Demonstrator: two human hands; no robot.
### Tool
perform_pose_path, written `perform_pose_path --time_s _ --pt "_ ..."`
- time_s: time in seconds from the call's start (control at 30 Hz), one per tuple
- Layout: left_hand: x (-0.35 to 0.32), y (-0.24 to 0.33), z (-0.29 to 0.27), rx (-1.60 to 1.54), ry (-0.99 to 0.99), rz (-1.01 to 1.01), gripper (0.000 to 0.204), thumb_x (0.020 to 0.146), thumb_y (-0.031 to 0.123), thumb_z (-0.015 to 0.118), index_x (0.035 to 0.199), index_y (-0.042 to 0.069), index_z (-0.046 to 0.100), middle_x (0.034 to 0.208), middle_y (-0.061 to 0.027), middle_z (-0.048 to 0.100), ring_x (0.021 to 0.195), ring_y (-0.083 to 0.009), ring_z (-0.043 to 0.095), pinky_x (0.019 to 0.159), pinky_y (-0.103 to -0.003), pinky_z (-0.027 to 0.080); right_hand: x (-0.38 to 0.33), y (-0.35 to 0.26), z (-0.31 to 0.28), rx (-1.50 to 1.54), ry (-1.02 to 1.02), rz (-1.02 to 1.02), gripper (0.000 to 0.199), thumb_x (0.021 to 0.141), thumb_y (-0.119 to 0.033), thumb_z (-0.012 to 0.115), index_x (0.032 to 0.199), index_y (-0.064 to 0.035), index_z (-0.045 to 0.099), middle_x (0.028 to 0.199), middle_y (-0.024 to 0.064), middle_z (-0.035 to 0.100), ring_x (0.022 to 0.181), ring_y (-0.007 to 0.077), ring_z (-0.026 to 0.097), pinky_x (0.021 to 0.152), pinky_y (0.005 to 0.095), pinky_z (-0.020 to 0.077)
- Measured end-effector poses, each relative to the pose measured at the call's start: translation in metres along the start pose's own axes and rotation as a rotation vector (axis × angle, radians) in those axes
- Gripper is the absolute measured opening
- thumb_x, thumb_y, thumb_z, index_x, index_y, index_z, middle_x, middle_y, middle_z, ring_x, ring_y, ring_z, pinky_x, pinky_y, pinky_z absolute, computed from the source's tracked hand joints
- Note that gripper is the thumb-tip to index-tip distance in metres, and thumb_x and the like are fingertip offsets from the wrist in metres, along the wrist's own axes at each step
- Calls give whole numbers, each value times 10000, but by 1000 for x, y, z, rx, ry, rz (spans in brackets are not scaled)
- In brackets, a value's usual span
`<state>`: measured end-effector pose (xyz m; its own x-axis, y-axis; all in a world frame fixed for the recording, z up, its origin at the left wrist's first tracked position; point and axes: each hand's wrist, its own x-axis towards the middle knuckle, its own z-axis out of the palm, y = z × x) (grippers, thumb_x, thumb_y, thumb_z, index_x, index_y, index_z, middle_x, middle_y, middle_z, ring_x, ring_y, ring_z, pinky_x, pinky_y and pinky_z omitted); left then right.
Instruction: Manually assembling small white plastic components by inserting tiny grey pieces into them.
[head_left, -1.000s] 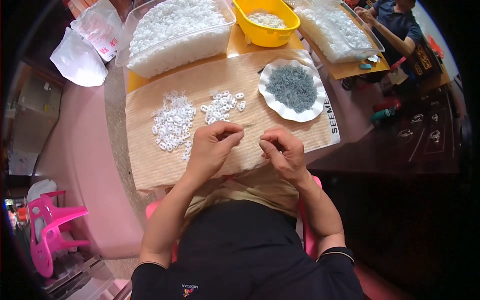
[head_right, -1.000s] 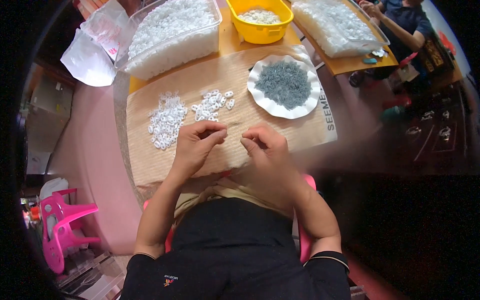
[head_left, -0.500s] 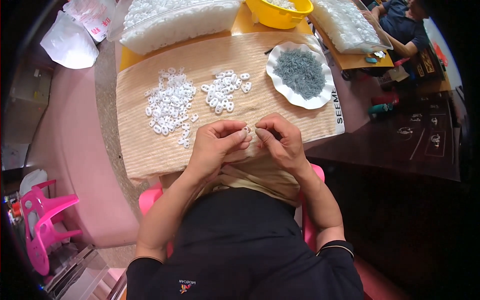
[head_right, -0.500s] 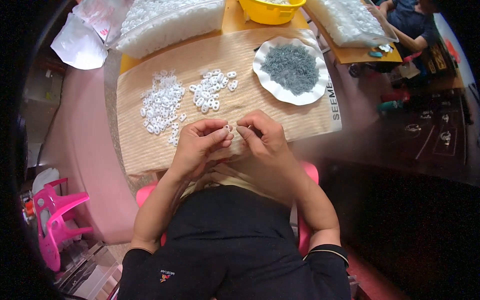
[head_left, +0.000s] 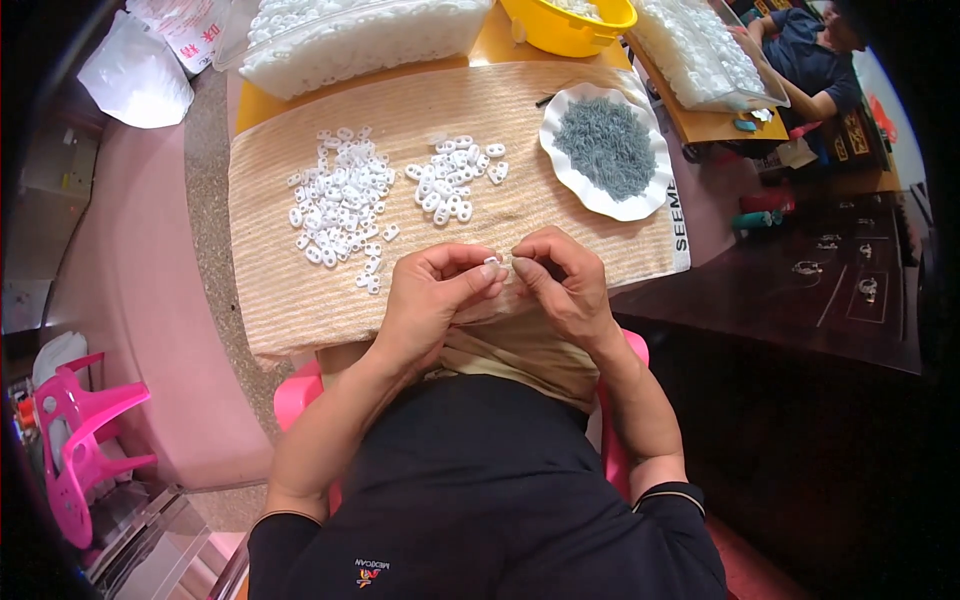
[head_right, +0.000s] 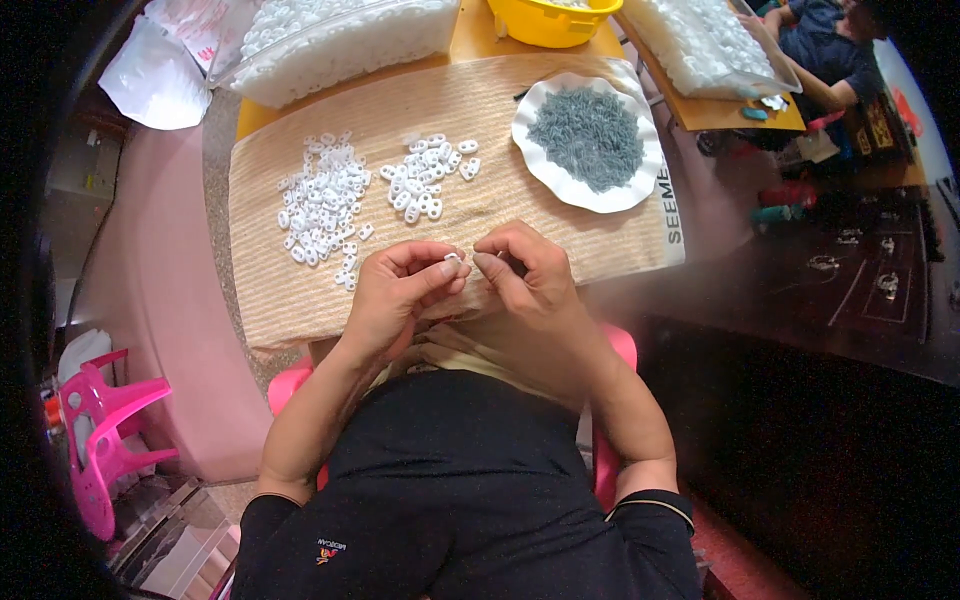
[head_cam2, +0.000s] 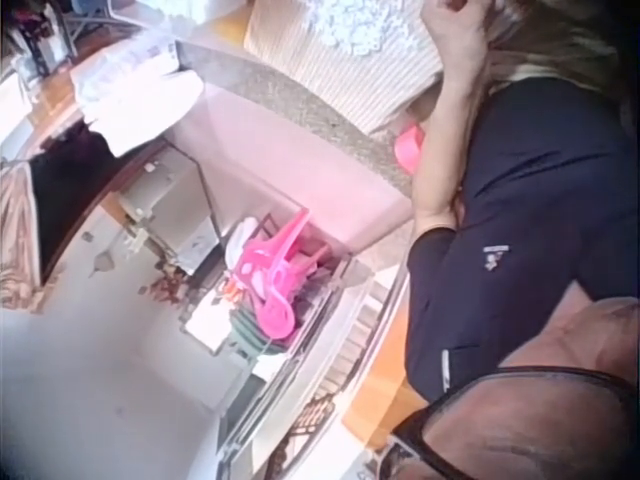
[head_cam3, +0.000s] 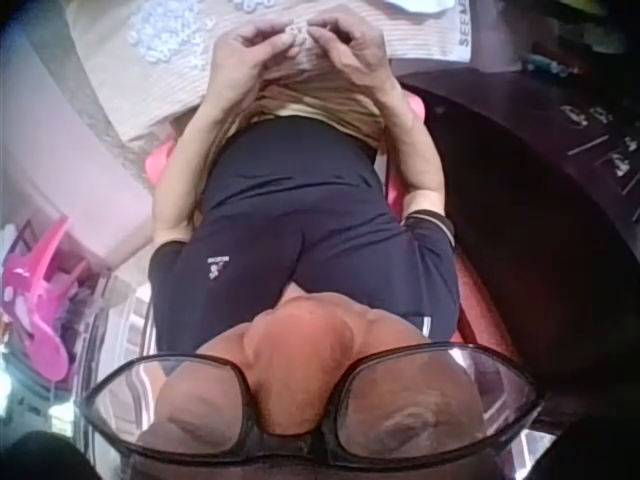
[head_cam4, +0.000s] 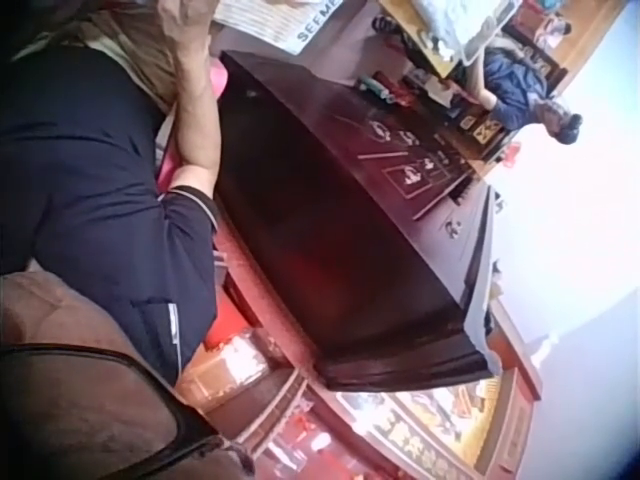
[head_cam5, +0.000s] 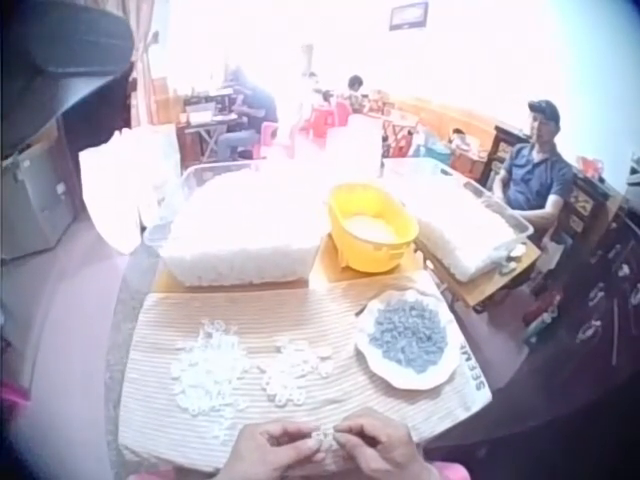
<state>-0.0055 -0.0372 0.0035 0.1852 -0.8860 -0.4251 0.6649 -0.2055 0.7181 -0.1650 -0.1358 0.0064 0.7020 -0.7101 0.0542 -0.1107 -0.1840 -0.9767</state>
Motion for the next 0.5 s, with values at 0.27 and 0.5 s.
perform_pose_path --time_s 0.27,0.5 --pt "-5 5 1 -51 -22 -6 165 883 51 653 1032 -9 615 881 -93 676 790 -145 670 735 -262 578 -2 0 -1 17 -8 20 48 900 4 601 938 32 589 889 55 550 672 75 563 587 204 459" --pt "-5 3 -1 -91 -40 -49 146 884 42 648 1019 -2 616 873 -95 675 784 -140 669 721 -265 582 -2 5 -1 3 -22 -27 48 904 1 598 939 32 591 881 54 559 668 77 563 585 208 465"
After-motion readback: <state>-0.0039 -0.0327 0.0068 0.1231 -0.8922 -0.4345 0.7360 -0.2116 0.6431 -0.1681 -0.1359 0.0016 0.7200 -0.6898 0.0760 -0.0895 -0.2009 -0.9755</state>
